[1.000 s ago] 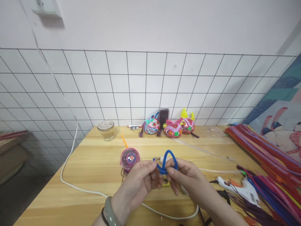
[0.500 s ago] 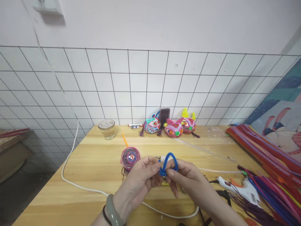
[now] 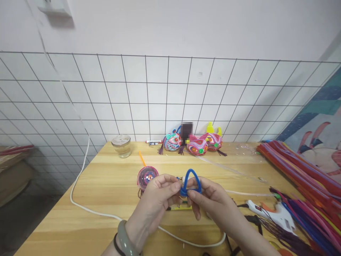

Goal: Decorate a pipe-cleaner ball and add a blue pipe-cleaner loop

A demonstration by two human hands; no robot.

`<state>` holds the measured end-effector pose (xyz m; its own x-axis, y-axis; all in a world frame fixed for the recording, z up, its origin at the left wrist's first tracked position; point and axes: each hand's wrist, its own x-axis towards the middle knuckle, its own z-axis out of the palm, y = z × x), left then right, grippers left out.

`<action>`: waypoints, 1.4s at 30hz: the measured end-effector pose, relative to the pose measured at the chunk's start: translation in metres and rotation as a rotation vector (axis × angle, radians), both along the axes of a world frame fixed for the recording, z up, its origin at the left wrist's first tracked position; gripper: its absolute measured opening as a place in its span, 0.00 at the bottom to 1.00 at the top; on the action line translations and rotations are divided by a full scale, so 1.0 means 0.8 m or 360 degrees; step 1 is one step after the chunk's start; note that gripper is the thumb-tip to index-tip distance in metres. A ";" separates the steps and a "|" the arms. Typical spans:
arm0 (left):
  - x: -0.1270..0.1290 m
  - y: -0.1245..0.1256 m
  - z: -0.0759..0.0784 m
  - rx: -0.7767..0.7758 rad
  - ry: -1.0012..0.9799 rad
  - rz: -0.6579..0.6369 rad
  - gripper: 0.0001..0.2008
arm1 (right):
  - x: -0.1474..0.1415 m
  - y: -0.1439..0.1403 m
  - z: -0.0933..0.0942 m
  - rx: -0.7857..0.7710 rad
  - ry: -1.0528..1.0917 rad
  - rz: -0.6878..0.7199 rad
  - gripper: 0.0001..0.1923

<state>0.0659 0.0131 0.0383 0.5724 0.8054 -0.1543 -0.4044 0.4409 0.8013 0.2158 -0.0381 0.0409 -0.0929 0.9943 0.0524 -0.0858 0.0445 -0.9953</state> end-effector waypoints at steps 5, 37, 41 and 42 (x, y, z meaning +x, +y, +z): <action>0.001 0.000 0.004 0.0025 0.0096 0.0050 0.09 | -0.001 0.002 0.001 0.0012 -0.0050 -0.0054 0.14; -0.003 -0.001 0.013 0.0571 0.0182 -0.0199 0.11 | 0.007 0.005 0.002 -0.0093 0.0032 -0.0097 0.13; 0.001 -0.004 0.012 0.0563 0.0241 -0.0128 0.09 | 0.006 0.004 0.000 -0.0060 0.0015 -0.0159 0.13; 0.001 -0.004 0.011 0.0561 0.0249 -0.0109 0.09 | 0.005 0.004 0.001 -0.0050 0.0013 -0.0160 0.14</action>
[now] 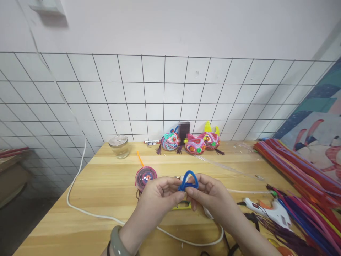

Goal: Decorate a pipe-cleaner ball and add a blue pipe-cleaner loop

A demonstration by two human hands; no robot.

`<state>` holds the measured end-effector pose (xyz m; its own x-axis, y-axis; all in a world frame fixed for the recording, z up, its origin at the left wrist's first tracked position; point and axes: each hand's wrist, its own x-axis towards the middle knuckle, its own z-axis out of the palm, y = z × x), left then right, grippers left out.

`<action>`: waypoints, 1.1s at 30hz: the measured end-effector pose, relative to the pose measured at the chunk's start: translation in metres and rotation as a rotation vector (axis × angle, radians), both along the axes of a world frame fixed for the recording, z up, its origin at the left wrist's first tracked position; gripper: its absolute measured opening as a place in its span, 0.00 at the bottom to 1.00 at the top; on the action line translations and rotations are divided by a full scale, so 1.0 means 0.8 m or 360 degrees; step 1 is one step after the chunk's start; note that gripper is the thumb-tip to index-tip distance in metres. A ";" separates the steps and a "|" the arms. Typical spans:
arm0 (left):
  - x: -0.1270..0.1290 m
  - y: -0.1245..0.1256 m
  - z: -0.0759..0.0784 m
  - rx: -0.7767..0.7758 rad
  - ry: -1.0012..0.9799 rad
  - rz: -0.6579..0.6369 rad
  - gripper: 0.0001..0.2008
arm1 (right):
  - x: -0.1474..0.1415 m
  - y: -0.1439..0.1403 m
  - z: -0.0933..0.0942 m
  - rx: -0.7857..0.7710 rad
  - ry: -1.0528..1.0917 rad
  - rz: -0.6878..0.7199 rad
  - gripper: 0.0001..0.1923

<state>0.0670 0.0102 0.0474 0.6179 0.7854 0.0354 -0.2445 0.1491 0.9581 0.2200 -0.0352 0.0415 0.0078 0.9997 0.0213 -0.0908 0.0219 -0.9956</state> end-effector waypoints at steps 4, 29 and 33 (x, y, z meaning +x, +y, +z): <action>-0.002 0.001 -0.002 0.0034 0.0068 0.0082 0.09 | -0.001 0.001 0.002 0.0008 -0.0020 -0.0001 0.14; -0.002 0.007 -0.004 -0.0121 0.0069 0.0253 0.10 | 0.003 0.002 0.000 0.0001 -0.0071 0.0040 0.14; -0.001 0.005 -0.003 -0.0139 0.0080 0.0262 0.11 | 0.000 0.000 0.002 0.0010 -0.0127 0.0014 0.11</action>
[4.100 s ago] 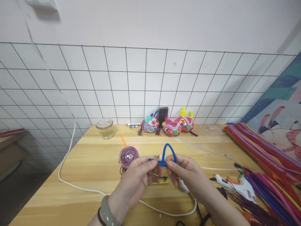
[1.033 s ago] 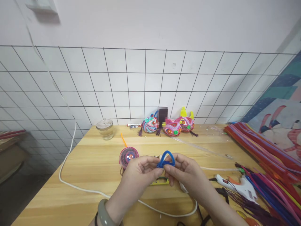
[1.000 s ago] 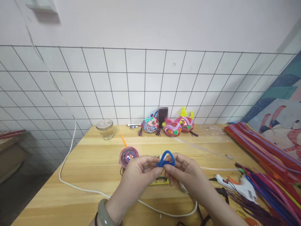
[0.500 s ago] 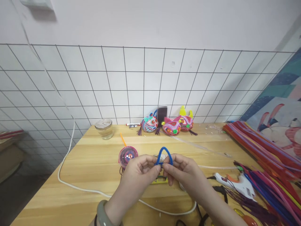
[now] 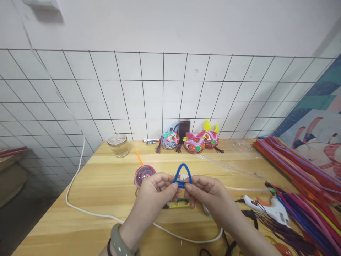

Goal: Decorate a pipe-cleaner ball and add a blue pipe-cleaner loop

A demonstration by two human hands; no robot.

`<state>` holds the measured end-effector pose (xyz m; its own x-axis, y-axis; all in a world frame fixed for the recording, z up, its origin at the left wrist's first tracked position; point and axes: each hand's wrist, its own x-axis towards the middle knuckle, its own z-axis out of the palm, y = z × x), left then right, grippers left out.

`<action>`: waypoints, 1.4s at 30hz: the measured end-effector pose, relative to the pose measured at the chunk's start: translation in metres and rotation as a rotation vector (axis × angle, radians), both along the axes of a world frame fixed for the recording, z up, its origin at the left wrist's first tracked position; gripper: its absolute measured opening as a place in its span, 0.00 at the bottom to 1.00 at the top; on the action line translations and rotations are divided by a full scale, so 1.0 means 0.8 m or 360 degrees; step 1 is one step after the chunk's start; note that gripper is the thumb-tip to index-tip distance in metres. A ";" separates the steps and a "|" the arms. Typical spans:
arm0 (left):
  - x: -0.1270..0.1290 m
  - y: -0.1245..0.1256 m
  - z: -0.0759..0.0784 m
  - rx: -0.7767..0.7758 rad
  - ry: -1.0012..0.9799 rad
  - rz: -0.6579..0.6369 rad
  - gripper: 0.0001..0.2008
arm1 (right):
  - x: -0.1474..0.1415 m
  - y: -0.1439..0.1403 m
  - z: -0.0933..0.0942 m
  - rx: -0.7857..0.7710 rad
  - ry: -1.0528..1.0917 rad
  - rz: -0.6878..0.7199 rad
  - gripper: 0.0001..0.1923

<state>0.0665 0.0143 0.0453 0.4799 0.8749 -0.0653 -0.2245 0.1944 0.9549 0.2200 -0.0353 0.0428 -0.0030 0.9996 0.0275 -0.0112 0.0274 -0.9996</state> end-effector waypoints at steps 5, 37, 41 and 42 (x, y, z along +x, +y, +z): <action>0.001 -0.001 0.000 -0.0027 0.0022 0.0005 0.10 | -0.002 -0.003 0.004 -0.0007 -0.0006 -0.0012 0.11; -0.001 0.002 -0.004 0.0003 0.0066 0.0047 0.08 | -0.002 -0.003 0.002 -0.0052 0.0087 -0.0005 0.16; -0.002 0.004 -0.005 -0.0040 0.0003 0.0051 0.08 | 0.002 -0.002 -0.002 -0.0039 0.0182 -0.0050 0.14; -0.001 0.004 -0.005 -0.0065 -0.0005 0.0035 0.09 | 0.001 -0.001 -0.002 -0.0040 0.0184 -0.0043 0.13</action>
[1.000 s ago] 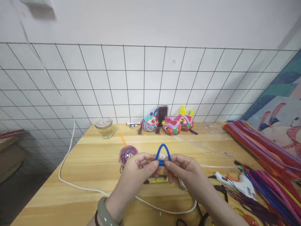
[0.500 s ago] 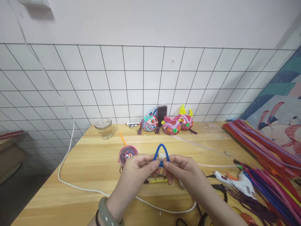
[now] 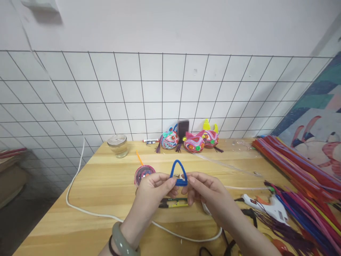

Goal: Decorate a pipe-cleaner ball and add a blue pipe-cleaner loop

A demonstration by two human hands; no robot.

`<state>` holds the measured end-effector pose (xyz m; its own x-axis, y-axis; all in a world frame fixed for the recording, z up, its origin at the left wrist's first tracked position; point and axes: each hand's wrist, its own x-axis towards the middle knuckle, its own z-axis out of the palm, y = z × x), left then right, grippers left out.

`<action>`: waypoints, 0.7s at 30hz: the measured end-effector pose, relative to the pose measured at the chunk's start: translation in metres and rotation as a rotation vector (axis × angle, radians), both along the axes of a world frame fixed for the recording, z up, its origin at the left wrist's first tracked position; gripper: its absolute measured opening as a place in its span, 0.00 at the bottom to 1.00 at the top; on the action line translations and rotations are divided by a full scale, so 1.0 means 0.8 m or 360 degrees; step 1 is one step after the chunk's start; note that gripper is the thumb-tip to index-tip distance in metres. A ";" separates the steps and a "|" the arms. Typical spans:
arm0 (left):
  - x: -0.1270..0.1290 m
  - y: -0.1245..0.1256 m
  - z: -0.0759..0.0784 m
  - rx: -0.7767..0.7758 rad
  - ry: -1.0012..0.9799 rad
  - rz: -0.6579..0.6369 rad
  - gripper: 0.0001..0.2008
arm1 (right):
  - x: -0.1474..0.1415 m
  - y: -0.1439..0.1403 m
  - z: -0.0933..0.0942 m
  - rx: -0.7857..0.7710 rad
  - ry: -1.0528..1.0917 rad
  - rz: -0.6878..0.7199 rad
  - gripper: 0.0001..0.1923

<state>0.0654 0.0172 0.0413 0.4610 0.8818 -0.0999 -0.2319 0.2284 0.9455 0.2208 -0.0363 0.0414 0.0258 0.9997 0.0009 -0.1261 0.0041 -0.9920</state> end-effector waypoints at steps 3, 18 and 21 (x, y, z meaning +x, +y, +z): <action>0.001 -0.001 0.001 -0.0055 -0.0017 -0.0063 0.09 | -0.003 0.002 -0.001 0.0006 -0.0049 0.0034 0.11; -0.001 -0.001 -0.004 -0.0104 -0.0093 -0.0097 0.08 | -0.003 0.004 0.001 -0.0052 -0.0131 -0.0046 0.13; -0.001 0.000 -0.004 -0.0109 -0.0090 -0.0083 0.08 | -0.002 0.003 0.000 -0.0051 -0.0102 -0.0032 0.14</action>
